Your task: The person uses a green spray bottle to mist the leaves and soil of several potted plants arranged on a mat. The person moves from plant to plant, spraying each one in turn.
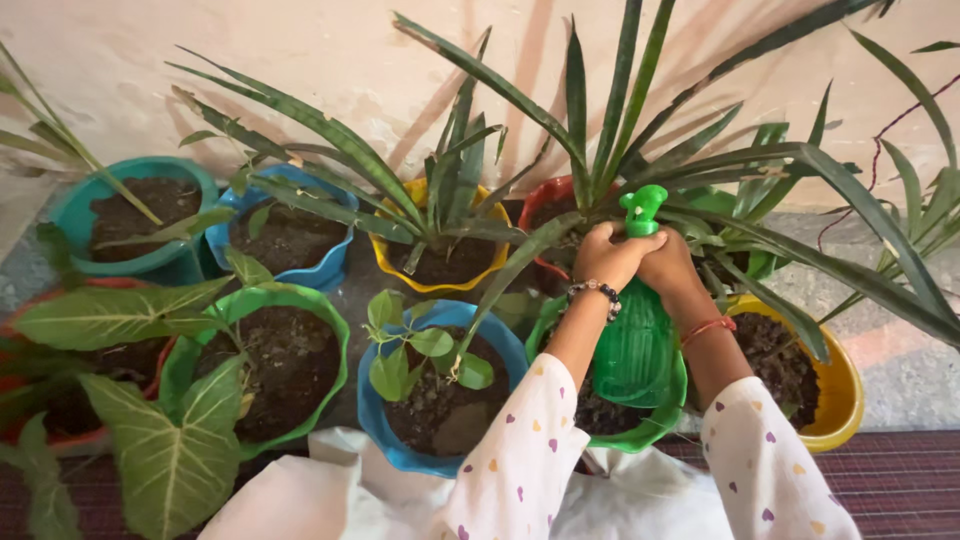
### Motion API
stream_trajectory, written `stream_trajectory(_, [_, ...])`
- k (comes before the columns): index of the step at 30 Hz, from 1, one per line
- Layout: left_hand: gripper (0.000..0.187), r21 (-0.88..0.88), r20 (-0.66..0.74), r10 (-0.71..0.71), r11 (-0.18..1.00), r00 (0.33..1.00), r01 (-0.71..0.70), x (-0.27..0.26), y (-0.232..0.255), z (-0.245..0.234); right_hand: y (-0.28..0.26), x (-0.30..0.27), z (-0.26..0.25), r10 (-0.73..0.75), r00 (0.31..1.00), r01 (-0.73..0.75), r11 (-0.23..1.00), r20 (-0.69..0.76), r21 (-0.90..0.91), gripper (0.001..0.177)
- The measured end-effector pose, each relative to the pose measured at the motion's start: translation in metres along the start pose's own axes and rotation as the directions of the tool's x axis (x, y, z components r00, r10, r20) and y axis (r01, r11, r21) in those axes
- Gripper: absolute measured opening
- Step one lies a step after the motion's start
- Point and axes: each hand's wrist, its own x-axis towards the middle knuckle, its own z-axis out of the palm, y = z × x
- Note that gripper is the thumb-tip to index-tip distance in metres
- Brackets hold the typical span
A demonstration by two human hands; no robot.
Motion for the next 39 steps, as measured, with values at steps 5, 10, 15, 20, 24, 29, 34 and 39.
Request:
stream_trajectory(5, [0.071, 0.101, -0.06, 0.033, 0.995, 0.998, -0.027, -0.007, 0.009, -0.007, -0.001, 0.001, -0.005, -0.051, 0.995, 0.046, 0.997, 0.083, 0.06, 0.028])
stream_trajectory(10, [0.073, 0.108, -0.063, 0.046, 0.993, 0.997, -0.039, -0.01, 0.008, -0.012, 0.014, 0.008, -0.005, -0.146, 0.972, 0.119, 0.982, 0.187, 0.146, 0.034])
stream_trajectory(15, [0.069, 0.111, -0.103, -0.003, 0.994, 0.995, 0.015, -0.02, 0.01, -0.009, 0.031, 0.021, 0.002, -0.153, 0.977, 0.151, 0.988, 0.15, 0.027, 0.033])
stream_trajectory(20, [0.07, 0.176, -0.051, 0.042, 0.984, 0.998, -0.032, -0.023, -0.001, -0.009, 0.035, 0.011, -0.006, -0.106, 0.975, 0.105, 0.994, 0.194, 0.016, 0.028])
stream_trajectory(24, [0.069, 0.173, 0.054, 0.055, 0.983, 0.997, -0.063, -0.021, -0.012, -0.006, 0.026, -0.011, -0.023, -0.179, 0.956, 0.195, 0.979, 0.234, -0.049, 0.033])
stream_trajectory(29, [0.066, 0.265, 0.119, 0.04, 0.962, 0.992, -0.07, -0.03, -0.015, 0.002, 0.021, -0.03, -0.029, -0.217, 0.974, 0.226, 0.902, 0.068, -0.367, 0.042])
stream_trajectory(34, [0.067, 0.252, 0.158, 0.119, 0.955, 0.98, -0.157, -0.035, -0.013, 0.007, 0.018, -0.042, -0.034, -0.196, 0.98, 0.161, 0.885, -0.035, -0.436, 0.042])
stream_trajectory(39, [0.066, 0.106, 0.173, 0.26, 0.954, 0.95, -0.28, -0.038, -0.021, 0.008, 0.011, -0.057, -0.035, -0.32, 0.946, 0.282, 0.89, -0.049, -0.357, 0.053])
